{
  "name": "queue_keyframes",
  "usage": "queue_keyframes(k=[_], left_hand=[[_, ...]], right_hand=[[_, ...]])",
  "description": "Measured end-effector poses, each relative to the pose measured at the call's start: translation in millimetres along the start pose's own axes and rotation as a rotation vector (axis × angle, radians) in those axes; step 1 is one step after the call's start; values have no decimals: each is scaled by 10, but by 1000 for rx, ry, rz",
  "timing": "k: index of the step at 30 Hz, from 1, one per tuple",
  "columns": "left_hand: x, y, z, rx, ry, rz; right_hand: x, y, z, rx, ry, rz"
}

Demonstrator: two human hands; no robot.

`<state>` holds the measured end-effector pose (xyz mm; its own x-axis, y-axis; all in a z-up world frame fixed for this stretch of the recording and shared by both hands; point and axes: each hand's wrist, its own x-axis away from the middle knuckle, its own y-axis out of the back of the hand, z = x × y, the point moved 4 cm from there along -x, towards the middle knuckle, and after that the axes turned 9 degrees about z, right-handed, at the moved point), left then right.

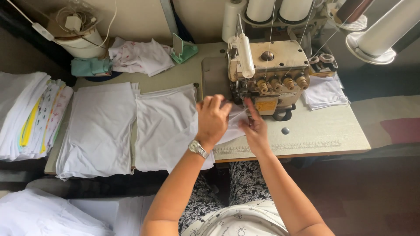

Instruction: Inspecting and sorting white fabric pieces at a sewing workstation by stretching and stacking them.

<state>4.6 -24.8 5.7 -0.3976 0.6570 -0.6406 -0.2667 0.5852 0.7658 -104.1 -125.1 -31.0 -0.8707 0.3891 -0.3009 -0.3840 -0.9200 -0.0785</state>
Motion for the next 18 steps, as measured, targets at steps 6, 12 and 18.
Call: queue_keyframes(k=[6, 12, 18], left_hand=[[130, 262, -249, -24, 56, 77], [-58, 772, -485, 52, 144, 212], [-58, 550, -405, 39, 180, 362]], right_hand=[[-21, -4, 310, 151, 15, -71], [-35, 114, 218, 122, 11, -113], [-64, 217, 129, 94, 28, -186]])
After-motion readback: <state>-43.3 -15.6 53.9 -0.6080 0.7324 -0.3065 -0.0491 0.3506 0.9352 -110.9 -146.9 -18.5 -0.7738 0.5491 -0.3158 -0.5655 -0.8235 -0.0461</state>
